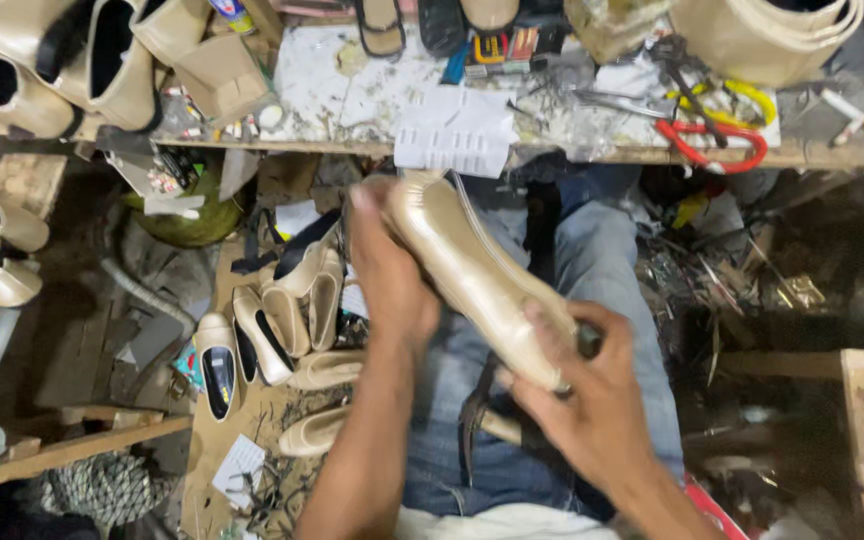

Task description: The person sits on the floor and uses a hammer and a curved metal tool to tap and pry along the edges of beige high-heeled shoes. They repeatedly insert the tool into the shoe's sole seam and strike it with the hammer, then inspect the shoe and set it aside before picking up another.

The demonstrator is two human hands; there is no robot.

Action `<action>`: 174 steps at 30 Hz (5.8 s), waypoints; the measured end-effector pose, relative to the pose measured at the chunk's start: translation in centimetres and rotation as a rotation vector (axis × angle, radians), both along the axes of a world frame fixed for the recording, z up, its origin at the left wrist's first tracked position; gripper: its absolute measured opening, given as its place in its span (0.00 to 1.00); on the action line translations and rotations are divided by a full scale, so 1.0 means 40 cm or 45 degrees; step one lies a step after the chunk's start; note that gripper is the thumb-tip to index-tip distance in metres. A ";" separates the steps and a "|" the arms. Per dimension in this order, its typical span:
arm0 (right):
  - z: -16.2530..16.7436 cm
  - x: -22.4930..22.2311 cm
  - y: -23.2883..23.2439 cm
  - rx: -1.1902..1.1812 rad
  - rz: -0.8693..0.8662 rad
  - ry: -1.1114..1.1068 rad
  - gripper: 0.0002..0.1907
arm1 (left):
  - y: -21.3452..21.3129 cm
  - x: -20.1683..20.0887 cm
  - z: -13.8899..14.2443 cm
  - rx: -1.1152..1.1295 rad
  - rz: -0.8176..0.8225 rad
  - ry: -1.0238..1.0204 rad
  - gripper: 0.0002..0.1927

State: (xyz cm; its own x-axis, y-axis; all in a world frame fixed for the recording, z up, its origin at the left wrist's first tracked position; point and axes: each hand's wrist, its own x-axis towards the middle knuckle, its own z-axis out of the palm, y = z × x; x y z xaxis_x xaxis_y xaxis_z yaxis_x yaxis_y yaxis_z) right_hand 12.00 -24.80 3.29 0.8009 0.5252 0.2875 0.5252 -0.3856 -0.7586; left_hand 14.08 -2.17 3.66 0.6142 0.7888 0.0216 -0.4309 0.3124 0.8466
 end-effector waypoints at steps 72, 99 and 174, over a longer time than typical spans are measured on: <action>-0.150 0.256 0.003 0.477 1.020 1.740 0.31 | -0.144 -0.091 -0.126 -0.417 -1.001 -0.084 0.23; -0.093 0.201 -0.012 0.437 0.909 1.356 0.28 | -0.156 -0.087 -0.138 -0.631 -1.014 -0.265 0.19; 0.043 0.168 -0.204 -0.381 0.024 0.672 0.19 | -0.047 -0.063 -0.172 0.960 -0.759 0.589 0.38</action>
